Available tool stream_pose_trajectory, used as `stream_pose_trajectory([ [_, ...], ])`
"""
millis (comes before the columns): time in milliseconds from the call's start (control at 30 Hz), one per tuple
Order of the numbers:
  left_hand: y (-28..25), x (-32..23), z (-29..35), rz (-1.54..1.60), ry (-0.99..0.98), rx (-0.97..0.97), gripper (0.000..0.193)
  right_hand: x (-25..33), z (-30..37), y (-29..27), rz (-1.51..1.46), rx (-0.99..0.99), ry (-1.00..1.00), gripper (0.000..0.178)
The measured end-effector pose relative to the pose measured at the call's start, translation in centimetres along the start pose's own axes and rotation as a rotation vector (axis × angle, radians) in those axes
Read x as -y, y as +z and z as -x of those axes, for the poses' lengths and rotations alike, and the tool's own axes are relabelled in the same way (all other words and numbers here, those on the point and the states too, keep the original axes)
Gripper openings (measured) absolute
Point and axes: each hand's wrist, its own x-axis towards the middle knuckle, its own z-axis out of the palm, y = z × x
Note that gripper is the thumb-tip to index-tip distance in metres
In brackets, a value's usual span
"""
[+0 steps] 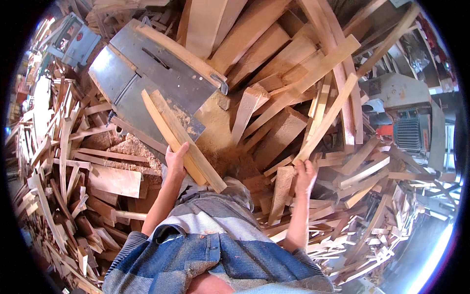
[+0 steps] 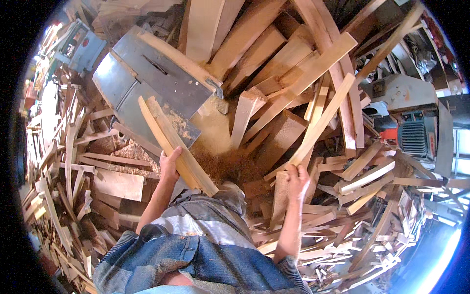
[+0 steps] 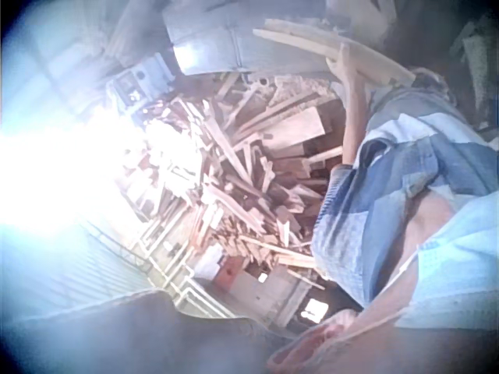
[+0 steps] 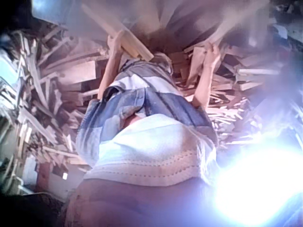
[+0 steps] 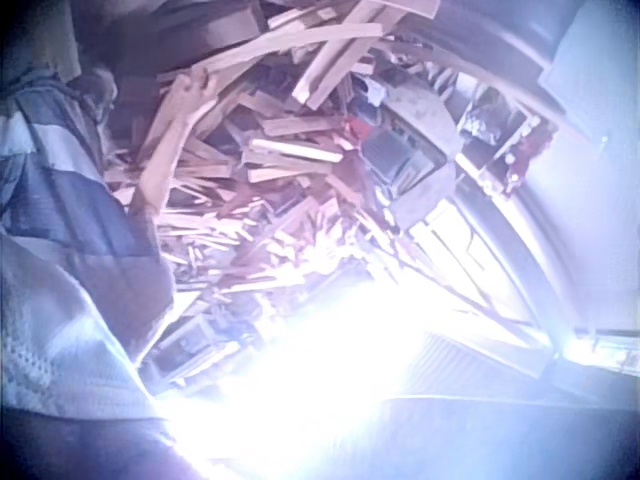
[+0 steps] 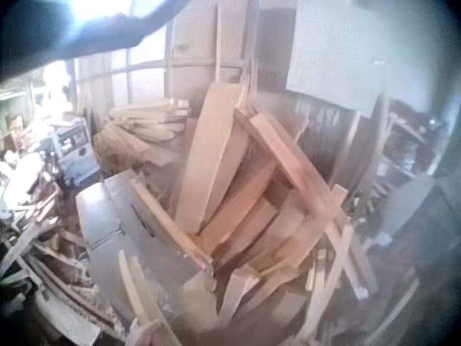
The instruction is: The person uses a jointer machine to shave and smooth the edges of several wooden planks, picking them up from a pile and feeding them across the rotating blades while holding them against the fence.
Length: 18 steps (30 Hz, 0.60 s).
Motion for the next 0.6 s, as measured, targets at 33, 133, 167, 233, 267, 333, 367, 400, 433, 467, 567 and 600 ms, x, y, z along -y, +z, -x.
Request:
stream_pose_trajectory([
  [33, 0.2, -0.1, 0.0, 0.006, 0.017, 0.013, 0.037, -1.3, -0.3, -1.8, -0.039, 0.006, 0.023, 0.021],
  [133, 0.0, 0.0, 0.3, 0.005, 0.02, 0.011, 0.038, -2.8, 1.4, -5.0, -0.029, 0.118, 0.099, 0.016],
  [167, 0.1, -0.1, 0.5, 0.033, 0.018, -0.001, 0.038, -3.5, 1.9, -5.5, -0.004, 0.144, 0.138, 0.015],
  [233, 0.3, -0.7, 1.3, 0.097, 0.023, -0.041, 0.037, -4.4, 1.7, -5.6, -0.028, 0.159, 0.196, 0.014],
  [267, 0.4, -1.0, 1.5, 0.068, 0.006, -0.053, 0.038, -4.8, 1.1, -5.5, -0.077, 0.153, 0.225, 0.014],
  [333, 1.1, -1.5, 1.5, 0.03, -0.024, -0.037, 0.041, -3.8, -1.1, -4.2, -0.146, 0.081, 0.314, 0.015],
  [367, 1.0, -1.5, 1.0, 0.023, -0.033, -0.017, 0.043, -3.3, -3.1, -4.3, 0.022, 0.11, 0.139, 0.014],
  [400, 1.4, -0.3, -0.2, 0.061, -0.057, 0.059, 0.046, -6.0, -5.6, -6.1, -0.06, 0.022, 0.033, 0.016],
  [433, 2.8, -2.2, 1.2, 0.001, -0.063, -0.03, 0.047, -2.8, -6.3, -4.0, -0.182, -0.122, 0.075, 0.015],
  [467, 3.4, -1.6, 0.6, 0.032, -0.077, -0.003, 0.047, -3.9, -8.5, -5.9, -0.344, -0.158, 0.06, 0.016],
  [567, 4.3, -0.9, 0.0, 0.172, -0.057, -0.017, 0.049, -0.8, -7.2, -1.6, 0.081, -0.098, 0.065, 0.026],
  [600, 4.7, -1.4, -0.1, 0.185, -0.053, -0.027, 0.048, -1.7, -7.0, 0.0, 0.116, 0.051, 0.035, 0.029],
])
